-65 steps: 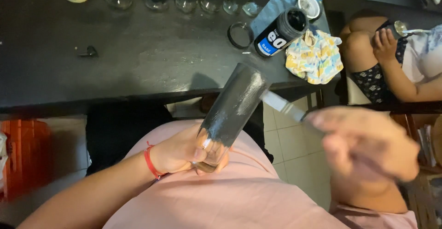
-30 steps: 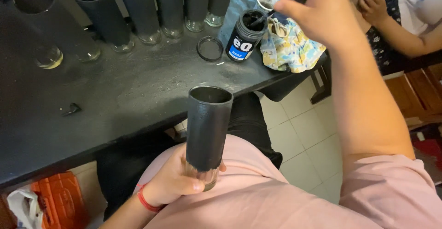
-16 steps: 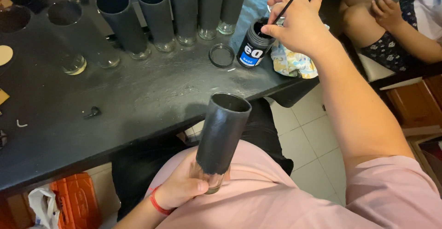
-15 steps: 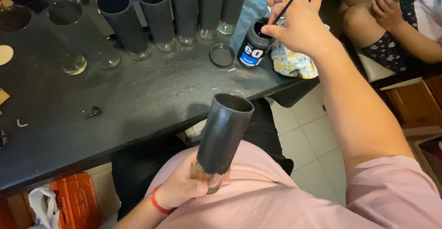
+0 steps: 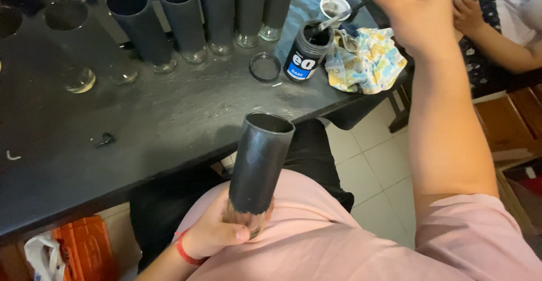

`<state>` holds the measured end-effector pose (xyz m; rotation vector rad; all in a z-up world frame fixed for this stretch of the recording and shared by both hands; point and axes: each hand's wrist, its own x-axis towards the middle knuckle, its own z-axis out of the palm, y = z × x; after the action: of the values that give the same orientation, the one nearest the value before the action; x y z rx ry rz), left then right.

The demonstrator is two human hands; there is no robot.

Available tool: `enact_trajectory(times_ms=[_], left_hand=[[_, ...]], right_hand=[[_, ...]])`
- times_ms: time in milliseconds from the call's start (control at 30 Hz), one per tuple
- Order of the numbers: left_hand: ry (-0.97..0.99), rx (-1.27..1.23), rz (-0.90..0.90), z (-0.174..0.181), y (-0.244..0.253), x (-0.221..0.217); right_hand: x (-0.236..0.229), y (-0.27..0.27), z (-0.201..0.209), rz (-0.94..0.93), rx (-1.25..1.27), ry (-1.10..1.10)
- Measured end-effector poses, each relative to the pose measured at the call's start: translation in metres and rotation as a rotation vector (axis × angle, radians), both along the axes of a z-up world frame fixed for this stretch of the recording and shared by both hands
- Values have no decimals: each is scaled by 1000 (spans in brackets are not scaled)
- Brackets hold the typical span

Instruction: The person paints the exterior of clear cylindrical glasses with black paint using a brush. They repeatedly dip the brush into a paint container and apply the paint to the glass, rotating it to cover the surface. Finished glasses are placed on the table.

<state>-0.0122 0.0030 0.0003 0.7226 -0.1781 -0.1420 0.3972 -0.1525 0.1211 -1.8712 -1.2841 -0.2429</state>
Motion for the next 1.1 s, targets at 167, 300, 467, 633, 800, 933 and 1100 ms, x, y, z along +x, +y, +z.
enact_trajectory(times_ms=[167, 300, 467, 633, 800, 933, 1100], left_hand=[[-45, -88, -19, 6, -1, 6], [-10, -104, 5, -4, -1, 7], [67, -198, 65, -26, -5, 5], [45, -197, 11, -19, 1, 6], [90, -260, -65, -23, 1, 6], [102, -300, -57, -26, -1, 6], [85, -323, -30, -25, -2, 8]], right_hand=[[-24, -31, 6, 30, 277, 284], [-64, -45, 6, 123, 366, 355], [-115, -53, -8, 230, 532, 438], [-185, -40, -8, 271, 471, 139], [-202, -34, -5, 322, 366, 12], [-199, -28, -4, 512, 288, -203], [-222, -41, 17, 505, -174, -243]])
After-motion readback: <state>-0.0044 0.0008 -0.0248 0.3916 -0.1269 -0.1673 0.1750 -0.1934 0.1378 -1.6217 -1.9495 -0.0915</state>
